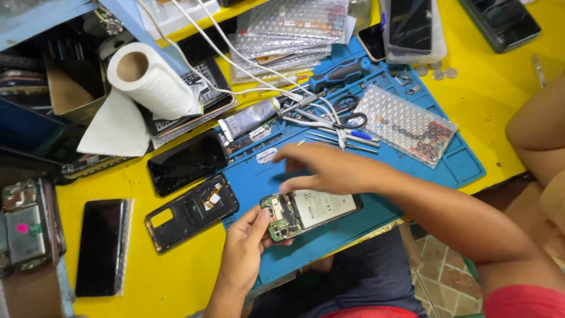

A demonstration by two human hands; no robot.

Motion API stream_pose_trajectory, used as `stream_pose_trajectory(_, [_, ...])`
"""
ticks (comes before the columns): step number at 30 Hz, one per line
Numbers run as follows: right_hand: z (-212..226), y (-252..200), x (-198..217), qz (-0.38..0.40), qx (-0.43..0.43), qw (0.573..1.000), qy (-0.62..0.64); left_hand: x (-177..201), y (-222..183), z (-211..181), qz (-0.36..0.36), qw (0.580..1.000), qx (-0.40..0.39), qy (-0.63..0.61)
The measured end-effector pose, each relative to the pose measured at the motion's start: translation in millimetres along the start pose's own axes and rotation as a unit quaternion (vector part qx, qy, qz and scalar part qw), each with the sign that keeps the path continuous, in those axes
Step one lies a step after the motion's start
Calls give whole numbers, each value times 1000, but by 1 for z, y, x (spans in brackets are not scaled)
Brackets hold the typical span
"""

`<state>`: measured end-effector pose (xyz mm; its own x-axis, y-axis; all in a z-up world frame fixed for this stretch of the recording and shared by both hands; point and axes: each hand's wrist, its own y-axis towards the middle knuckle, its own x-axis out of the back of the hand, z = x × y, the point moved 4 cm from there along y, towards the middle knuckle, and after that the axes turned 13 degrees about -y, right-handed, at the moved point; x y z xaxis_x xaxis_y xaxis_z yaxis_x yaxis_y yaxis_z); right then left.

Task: The person is repairing a smartphone by removing the back cover and battery, then reassembling the device. They use a metal prying tool to separate the components and carefully place the battery and back cover back into position.

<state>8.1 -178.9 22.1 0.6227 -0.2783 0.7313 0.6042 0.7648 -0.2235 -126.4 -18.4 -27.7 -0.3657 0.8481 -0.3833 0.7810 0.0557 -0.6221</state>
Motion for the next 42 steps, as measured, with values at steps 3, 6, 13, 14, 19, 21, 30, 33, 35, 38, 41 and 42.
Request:
stream_pose_trajectory(3, [-33, -46, 28, -104, -75, 990, -53, 5, -9, -1, 1, 1000, 2, -13])
stream_pose_trajectory(6, [-96, -94, 37, -200, -142, 947, -206, 15, -14, -12, 18, 996, 13, 83])
stream_pose_trajectory(13, [-129, -125, 33, -134, -313, 908, -244, 29, -27, -27, -46, 970, 33, 234])
stream_pose_trajectory(14, [-128, -124, 34, -118, -329, 903, -250, 29, -30, -29, -47, 969, 43, 238])
stream_pose_trajectory(19, [-159, -140, 35, -77, -342, 862, -365, 34, -37, -41, -77, 959, 74, 261])
stream_pose_trajectory(21, [-186, -162, 38, -249, -210, 821, -469, 39, -30, -49, -53, 972, -16, 228])
stream_pose_trajectory(30, [-8, -77, 67, -115, -29, 847, -519, -29, 44, -43, 140, 977, -1, -160])
stream_pose_trajectory(33, [61, -52, 50, -179, 110, 729, -652, -21, 68, -31, 192, 951, -10, -243])
stream_pose_trajectory(35, [64, -48, 59, -176, 125, 720, -660, -10, 68, -32, 182, 950, -28, -253])
stream_pose_trajectory(38, [54, -47, 74, -170, 115, 713, -670, 2, 62, -40, 173, 948, -61, -261])
stream_pose_trajectory(41, [22, -53, 91, -172, 61, 744, -642, 7, 55, -53, 161, 949, -92, -254])
stream_pose_trajectory(42, [8, -58, 97, -177, 29, 775, -606, 9, 52, -57, 148, 952, -102, -246])
